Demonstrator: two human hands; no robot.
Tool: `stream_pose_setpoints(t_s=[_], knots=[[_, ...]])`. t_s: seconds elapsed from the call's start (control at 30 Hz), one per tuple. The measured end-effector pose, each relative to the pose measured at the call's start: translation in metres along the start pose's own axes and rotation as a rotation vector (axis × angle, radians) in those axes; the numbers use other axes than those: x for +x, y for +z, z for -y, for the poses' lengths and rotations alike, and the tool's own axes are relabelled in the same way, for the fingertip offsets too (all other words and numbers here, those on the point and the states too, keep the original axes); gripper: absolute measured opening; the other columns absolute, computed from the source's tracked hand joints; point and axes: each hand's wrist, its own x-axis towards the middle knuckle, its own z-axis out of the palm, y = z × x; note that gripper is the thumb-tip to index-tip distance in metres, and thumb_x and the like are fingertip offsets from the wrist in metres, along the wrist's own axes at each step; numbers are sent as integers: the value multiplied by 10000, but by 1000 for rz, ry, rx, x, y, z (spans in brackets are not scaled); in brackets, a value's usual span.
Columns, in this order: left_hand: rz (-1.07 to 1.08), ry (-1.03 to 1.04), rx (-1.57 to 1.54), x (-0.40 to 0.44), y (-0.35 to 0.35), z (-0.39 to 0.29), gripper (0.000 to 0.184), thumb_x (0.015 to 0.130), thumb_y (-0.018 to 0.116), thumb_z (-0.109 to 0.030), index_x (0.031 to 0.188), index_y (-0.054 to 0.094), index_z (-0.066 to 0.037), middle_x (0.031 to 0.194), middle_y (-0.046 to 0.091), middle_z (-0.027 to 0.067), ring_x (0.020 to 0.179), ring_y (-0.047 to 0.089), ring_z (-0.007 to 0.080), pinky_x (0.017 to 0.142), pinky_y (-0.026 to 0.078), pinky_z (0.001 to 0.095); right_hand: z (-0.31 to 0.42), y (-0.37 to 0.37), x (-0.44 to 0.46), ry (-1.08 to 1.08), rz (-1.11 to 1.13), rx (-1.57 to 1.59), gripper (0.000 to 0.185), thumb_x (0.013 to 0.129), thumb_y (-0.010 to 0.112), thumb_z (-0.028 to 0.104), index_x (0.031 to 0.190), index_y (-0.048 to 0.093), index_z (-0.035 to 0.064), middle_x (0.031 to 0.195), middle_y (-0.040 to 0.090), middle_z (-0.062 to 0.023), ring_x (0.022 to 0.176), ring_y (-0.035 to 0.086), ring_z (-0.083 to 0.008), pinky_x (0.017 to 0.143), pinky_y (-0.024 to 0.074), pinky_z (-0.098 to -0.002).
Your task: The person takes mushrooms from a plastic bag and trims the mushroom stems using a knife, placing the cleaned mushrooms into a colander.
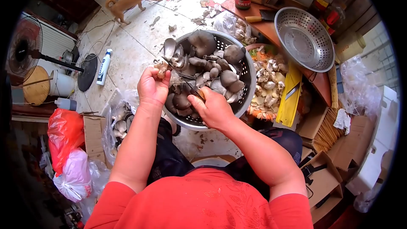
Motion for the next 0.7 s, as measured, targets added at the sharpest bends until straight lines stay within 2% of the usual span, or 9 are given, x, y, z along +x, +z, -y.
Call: stream_pose_setpoints(t_s=[0.07, 0.17, 0.23, 0.27, 0.33, 0.37, 0.53, 0.63, 0.7], knots=[[5, 40, 42, -1, 1, -3, 111, 773, 520, -11, 850, 570, -73, 863, 614, 54, 820, 603, 203, 739, 542, 370, 2, -5, -4, 17, 24, 5, 381, 920, 575, 369, 914, 560, -12, 835, 616, -241, 789, 599, -409, 693, 460, -434], [24, 135, 153, -2, 3, -7, 305, 753, 502, 7, 1040, 485, -96, 924, 587, 83, 804, 615, 235, 688, 558, 404, 8, -9, -13, 90, 73, 113, 392, 928, 572, 378, 913, 555, -14, 777, 605, -184, 720, 596, -324, 678, 458, -403], [54, 156, 210, -4, 3, -5, 332, 750, 498, 8, 1062, 463, -100, 926, 587, 86, 803, 618, 236, 688, 557, 409, 10, -11, -16, 149, 80, 266, 392, 939, 566, 378, 874, 542, -8, 678, 567, -110, 617, 555, -202, 603, 446, -360], [77, 175, 268, -6, 2, -3, 360, 747, 494, 10, 1085, 441, -104, 927, 588, 89, 801, 620, 236, 689, 556, 415, 8, -11, -16, 151, 79, 267, 392, 939, 566, 378, 874, 542, -8, 678, 567, -110, 617, 555, -202, 603, 446, -360], [100, 190, 297, -9, 1, -1, 346, 746, 495, 12, 1069, 446, -102, 936, 584, 91, 790, 623, 233, 698, 552, 425, 4, -9, -15, 337, 104, 505, 379, 954, 547, 376, 837, 533, 16, 595, 527, -44, 519, 491, -119, 493, 406, -310], [88, 207, 301, -9, 1, -1, 347, 746, 489, 17, 1069, 444, -102, 938, 585, 94, 783, 623, 237, 698, 552, 429, 1, -8, -14, 252, 20, 424, 355, 967, 524, 368, 828, 531, 42, 540, 486, -4, 439, 434, -93, 416, 353, -266], [48, 175, 224, -3, -4, -8, 356, 739, 476, 33, 1071, 447, -92, 945, 592, 106, 789, 620, 255, 709, 550, 442, 2, -17, -19, 375, -9, 624, 346, 968, 518, 369, 802, 493, 66, 602, 501, 1, 455, 451, -90, 437, 360, -246], [49, 67, 134, 2, -7, -7, 269, 740, 479, 19, 998, 499, -57, 941, 603, 121, 807, 617, 272, 735, 547, 455, 0, -11, -24, 142, -26, 273, 369, 919, 592, 362, 916, 540, -4, 728, 588, -155, 731, 621, -276, 668, 464, -398], [88, -30, 61, -1, -5, -7, 150, 757, 484, -20, 891, 548, -38, 917, 621, 120, 818, 616, 265, 760, 544, 456, 4, -9, -26, 89, -33, 187, 366, 915, 594, 361, 915, 543, -1, 746, 596, -174, 733, 616, -314, 668, 464, -403]])
